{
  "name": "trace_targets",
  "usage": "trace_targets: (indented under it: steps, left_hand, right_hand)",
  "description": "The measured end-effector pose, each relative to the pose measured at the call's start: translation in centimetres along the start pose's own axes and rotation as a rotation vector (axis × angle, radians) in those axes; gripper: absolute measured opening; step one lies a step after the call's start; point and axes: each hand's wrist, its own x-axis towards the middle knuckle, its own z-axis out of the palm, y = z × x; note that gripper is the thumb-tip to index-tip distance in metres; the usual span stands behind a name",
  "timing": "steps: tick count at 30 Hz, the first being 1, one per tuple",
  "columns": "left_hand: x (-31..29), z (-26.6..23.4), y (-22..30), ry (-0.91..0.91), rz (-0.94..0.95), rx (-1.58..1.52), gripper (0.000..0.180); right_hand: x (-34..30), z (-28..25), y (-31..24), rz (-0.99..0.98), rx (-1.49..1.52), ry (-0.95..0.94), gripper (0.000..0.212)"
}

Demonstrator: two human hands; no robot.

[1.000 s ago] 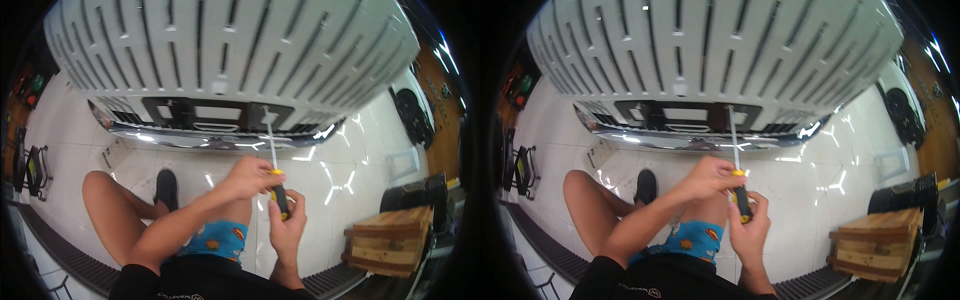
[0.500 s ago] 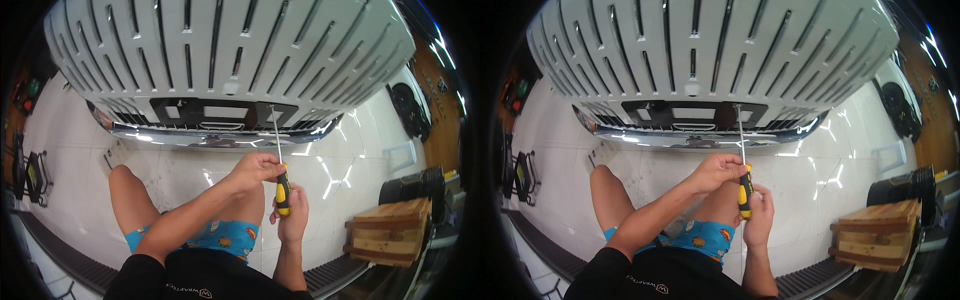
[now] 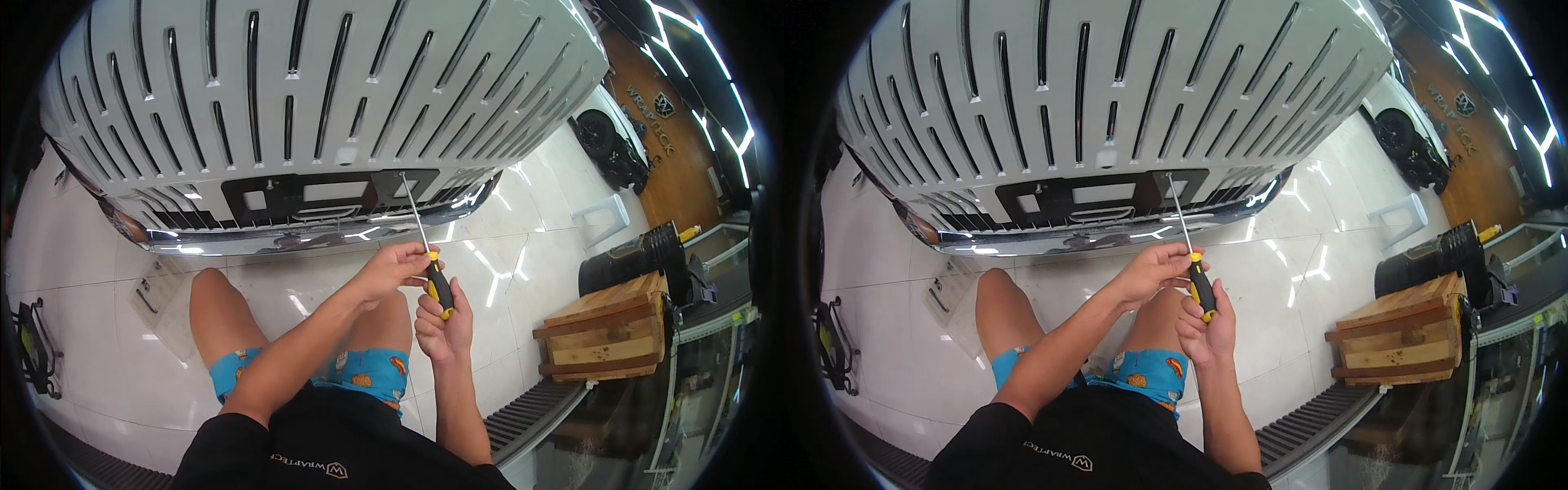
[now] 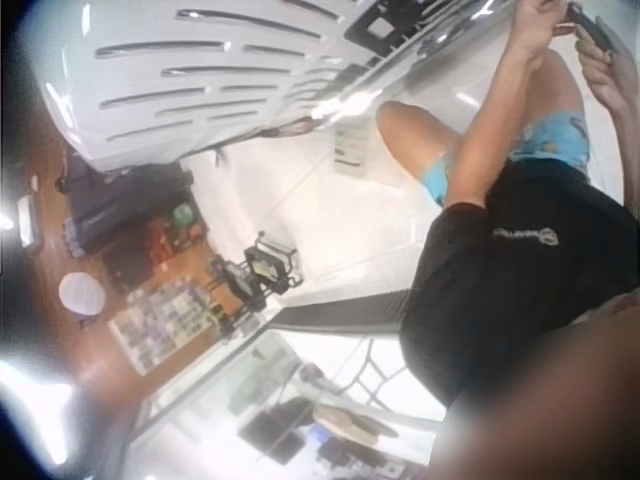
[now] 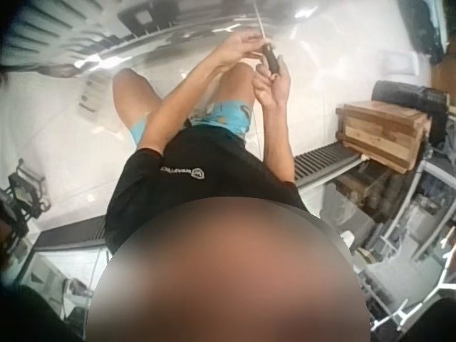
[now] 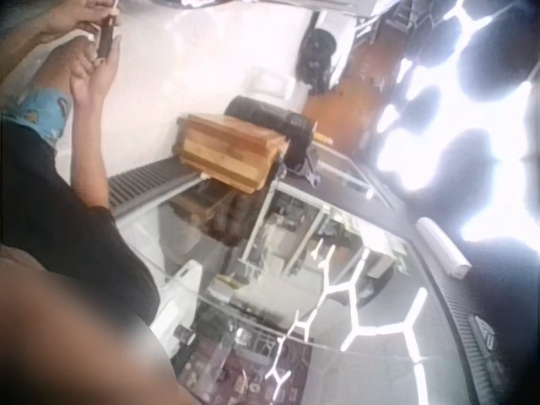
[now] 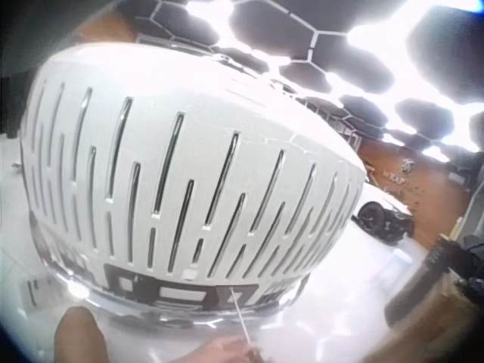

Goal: The person kneels in front of a white car and uses a screwdriver to fasten a black license plate frame to the front bumper. They insert screws into the frame's mounting holes and tighten them one by one.

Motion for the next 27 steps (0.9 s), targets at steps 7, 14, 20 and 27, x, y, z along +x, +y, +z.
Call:
trace_targets:
  steps: [7, 14, 20, 27]
  left_hand:
    - [-0.2, -0.1, -0.2, 0.054, -0.006, 0.022, 0.036]
    - [0.0, -0.8, 0.7, 0.026, -0.037, 0.208, 0.034]
    - [0.3, -0.9, 0.5, 0.007, -0.004, 0.143, 0.033]
    - [0.5, -0.4, 0.7, 0.07, 0.021, 0.182, 0.028]
  right_hand:
    - [0.6, -0.1, 1.8, -0.829, -1.428, 0.317, 0.029]
    - [1.0, 0.7, 0.1, -0.227, -0.477, 0.238, 0.037]
    - [0.5, 0.3, 1.0, -0.367, -0.677, 0.268, 0.038]
    - [1.0, 0.6, 2.2, -1.058, -1.581, 0.338, 0.028]
